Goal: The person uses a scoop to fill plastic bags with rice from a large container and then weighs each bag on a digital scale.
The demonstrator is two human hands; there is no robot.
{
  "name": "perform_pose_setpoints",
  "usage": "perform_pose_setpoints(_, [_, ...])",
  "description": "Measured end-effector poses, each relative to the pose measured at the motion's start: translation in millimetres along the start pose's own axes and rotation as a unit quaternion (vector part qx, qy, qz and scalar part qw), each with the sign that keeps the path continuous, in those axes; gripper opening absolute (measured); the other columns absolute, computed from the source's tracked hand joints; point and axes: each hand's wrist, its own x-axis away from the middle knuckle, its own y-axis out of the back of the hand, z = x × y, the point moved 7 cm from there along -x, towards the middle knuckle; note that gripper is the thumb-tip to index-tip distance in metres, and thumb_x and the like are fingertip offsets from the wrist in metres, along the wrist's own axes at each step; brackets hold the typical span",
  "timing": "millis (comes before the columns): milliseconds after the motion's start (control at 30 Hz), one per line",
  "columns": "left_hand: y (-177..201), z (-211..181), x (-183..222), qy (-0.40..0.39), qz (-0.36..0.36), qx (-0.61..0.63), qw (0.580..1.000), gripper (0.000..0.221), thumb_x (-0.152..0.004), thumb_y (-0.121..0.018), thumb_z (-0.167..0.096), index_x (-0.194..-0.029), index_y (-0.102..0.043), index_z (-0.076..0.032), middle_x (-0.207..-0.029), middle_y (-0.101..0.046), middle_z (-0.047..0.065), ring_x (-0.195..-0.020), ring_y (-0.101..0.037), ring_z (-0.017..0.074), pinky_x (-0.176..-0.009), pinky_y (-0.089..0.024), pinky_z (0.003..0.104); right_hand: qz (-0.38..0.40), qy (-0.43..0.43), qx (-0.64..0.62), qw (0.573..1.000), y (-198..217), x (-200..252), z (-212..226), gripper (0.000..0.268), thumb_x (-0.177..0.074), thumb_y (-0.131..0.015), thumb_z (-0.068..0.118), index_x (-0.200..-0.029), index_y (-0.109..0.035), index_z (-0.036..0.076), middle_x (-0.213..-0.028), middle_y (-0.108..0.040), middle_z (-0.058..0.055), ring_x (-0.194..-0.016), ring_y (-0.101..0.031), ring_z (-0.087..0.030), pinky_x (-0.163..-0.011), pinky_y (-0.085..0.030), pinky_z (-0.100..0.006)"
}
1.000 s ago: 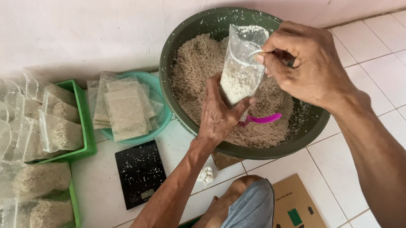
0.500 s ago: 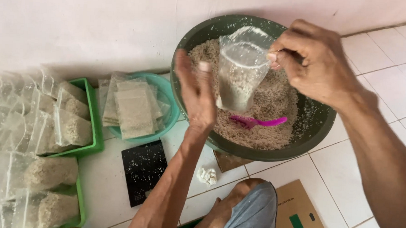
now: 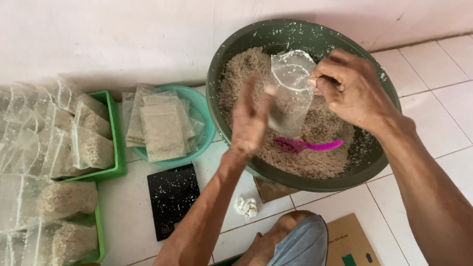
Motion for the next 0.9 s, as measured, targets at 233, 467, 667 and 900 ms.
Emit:
perform_pose_setpoints(233, [26.9,-6.6,-1.2,-0.067,0.081,-0.030,0.994,0.052,-0.096,-0.055,-0.035,-0.142,-0.037,-0.019,-0.149,-0.042,0.024,-0.129,-0.054,0.0400,-0.098,-0.059,0.051,-0.046,0.090,0.058,0.993,45.1,2.2,41.1,0.009,-0.094,-0.068,-0.016,-0.094,-0.069,-0.006,-0.088,-0.059,-0.014,-0.055,-0.041,-0.015,-0.040,-0.031,-0.023])
perform_pose_setpoints(467, [82.2,-89.5,44.1,-0.144,0.183,-0.119,0.965,0.074,-0.085,-0.070,-0.028,-0.145,-0.032,-0.006,-0.149,-0.046,0.027,-0.133,-0.053,0.0444,-0.109,-0.047,0.060,-0.053,0.183,-0.030,0.981,60.3,-10.6,130.3,0.011,-0.098,-0.067,-0.028,-0.097,-0.063,-0.018,-0.087,-0.056,-0.022,-0.058,-0.055,-0.020,-0.047,-0.043,-0.024])
perform_pose_setpoints(667, [154.0,-62.7,105.8,0.033,0.159,-0.231,0.959,0.064,-0.071,-0.078,-0.014,-0.130,-0.053,-0.007,-0.118,-0.072,0.009,-0.106,-0.070,0.0229,-0.091,-0.055,0.038,-0.035,0.222,-0.123,0.967,-45.3,-10.2,182.3,0.017,-0.088,-0.069,-0.012,-0.089,-0.065,0.004,-0.087,-0.056,-0.005,-0.056,-0.039,-0.010,-0.045,-0.033,-0.022])
perform_pose_setpoints(900, [237.0,81.4,171.6,0.085,0.063,-0.202,0.974,0.050,-0.078,-0.076,-0.003,-0.125,-0.058,0.001,-0.112,-0.069,0.022,-0.111,-0.064,0.0422,-0.097,-0.051,0.057,0.034,0.186,-0.224,0.956,-197.0,12.0,204.9,0.010,-0.090,-0.060,-0.003,-0.085,-0.059,0.005,-0.080,-0.055,-0.011,-0.067,-0.063,-0.033,-0.057,-0.053,-0.041])
